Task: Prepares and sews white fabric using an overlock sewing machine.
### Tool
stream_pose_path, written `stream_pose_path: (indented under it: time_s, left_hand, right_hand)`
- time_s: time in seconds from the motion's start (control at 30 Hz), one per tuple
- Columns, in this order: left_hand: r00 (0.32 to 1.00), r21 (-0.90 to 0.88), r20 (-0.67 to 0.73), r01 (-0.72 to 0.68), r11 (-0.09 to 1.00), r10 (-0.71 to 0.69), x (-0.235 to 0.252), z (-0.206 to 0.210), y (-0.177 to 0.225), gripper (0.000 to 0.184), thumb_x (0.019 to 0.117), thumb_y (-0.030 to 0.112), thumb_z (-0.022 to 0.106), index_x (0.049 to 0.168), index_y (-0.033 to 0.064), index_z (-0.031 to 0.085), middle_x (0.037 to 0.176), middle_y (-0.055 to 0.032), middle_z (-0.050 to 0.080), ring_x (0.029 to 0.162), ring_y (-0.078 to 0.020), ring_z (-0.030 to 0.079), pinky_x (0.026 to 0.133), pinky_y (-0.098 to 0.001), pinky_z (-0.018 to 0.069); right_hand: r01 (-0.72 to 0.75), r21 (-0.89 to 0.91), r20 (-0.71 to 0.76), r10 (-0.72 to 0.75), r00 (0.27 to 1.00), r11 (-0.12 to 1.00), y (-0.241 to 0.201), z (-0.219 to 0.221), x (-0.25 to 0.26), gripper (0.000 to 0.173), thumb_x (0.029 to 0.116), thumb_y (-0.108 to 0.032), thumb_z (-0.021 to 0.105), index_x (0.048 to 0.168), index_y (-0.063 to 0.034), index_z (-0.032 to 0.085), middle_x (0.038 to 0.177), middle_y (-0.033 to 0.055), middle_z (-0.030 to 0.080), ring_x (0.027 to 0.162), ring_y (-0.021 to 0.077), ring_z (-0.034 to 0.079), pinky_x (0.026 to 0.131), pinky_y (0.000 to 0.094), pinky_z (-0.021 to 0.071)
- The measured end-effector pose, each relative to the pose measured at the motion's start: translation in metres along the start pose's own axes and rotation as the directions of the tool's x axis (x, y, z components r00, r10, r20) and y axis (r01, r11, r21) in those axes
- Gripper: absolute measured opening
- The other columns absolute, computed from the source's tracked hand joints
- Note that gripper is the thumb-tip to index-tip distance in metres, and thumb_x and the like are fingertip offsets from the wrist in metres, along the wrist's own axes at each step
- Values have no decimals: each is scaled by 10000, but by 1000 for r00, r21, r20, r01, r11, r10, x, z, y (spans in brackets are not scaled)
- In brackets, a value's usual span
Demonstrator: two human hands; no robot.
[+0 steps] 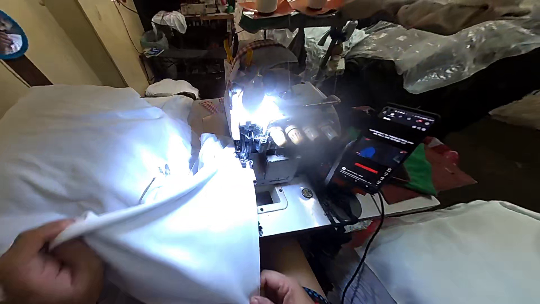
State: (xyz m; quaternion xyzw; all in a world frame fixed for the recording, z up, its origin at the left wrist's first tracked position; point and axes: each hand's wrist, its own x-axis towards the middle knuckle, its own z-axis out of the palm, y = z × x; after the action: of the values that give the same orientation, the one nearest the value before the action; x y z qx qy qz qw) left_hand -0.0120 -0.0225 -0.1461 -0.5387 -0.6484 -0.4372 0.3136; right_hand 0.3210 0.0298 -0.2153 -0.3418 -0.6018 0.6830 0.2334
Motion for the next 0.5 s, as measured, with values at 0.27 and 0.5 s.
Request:
stream_pose_path:
  time_s: [0.27, 0.5]
  left_hand:
    - [935, -152, 340, -46, 987, 95, 16, 94, 101, 252, 988, 194, 568, 1030, 53, 773, 1062, -131, 748, 1010, -292, 711, 899, -473, 560]
    - [860, -162, 507, 33, 986, 54, 19, 151, 106, 343, 993, 332, 525, 1134, 162, 788, 1212, 9, 739, 1154, -162, 686, 976, -450, 552]
  right_hand:
    - [90, 64, -162, -79, 984, 994, -19, -20, 58, 125, 916, -19, 668, 1041, -18, 676, 829, -9, 709, 726, 69, 689, 693, 275, 603]
    - [435, -300, -257, -511, 820, 849, -35, -36, 114, 226, 929, -67, 661, 1151, -27, 652, 864, -7, 689, 702, 27, 641, 626, 190, 560]
